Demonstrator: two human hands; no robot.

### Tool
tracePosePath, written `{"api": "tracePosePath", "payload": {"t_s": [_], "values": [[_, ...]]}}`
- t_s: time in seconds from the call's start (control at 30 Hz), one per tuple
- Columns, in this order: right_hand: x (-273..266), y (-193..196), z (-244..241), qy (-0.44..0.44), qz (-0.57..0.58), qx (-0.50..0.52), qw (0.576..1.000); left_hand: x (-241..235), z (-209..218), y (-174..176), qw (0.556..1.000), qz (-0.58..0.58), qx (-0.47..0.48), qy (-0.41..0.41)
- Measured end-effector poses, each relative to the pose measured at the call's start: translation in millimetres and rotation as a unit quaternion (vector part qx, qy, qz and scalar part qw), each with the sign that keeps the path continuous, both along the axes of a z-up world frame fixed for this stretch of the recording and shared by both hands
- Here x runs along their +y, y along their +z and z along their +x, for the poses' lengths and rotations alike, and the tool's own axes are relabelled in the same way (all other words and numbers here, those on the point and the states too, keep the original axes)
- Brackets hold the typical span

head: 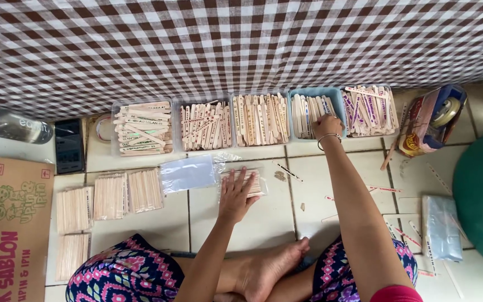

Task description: The person sits on the floor and packs printed popsicle sticks into small plastic bags. They gather sticks from a large green basin, align them into neat stacks, and place them into bags. The person uses a tape dispenser to seal the bags and arranges the finished packages on the floor.

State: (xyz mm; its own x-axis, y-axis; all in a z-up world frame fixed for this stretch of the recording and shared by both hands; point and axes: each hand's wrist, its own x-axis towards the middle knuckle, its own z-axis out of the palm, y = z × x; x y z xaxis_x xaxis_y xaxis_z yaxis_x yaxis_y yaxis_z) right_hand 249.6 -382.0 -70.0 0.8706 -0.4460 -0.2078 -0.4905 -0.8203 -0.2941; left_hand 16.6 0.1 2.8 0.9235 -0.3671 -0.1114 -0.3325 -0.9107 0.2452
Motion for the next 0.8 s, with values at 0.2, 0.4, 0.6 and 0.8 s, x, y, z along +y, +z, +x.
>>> {"api": "tracePosePath", "payload": {"t_s": [0.2,0.4,0.6,0.8], "values": [[16.4,25.5,-23.5,0.032,-0.077,-0.169,0.982,0.4,2.3,8.7,0.999,-0.004,0.04,0.003],[95.1,89.5,-130.8,0.177,0.016,-0.126,0.976,1.9,2.8,15.6,0.995,-0.03,0.1,0.006],[117.1,31.9,-226.4,0.357,0.002,-0.043,0.933,12.3,-7.7,8.4,0.995,-0.009,0.1,0.005],[94.1,9.7,-230.0,0.268,0.057,-0.176,0.946,30.7,-24.0,-6.4,0.999,0.003,0.046,0.013]]}}
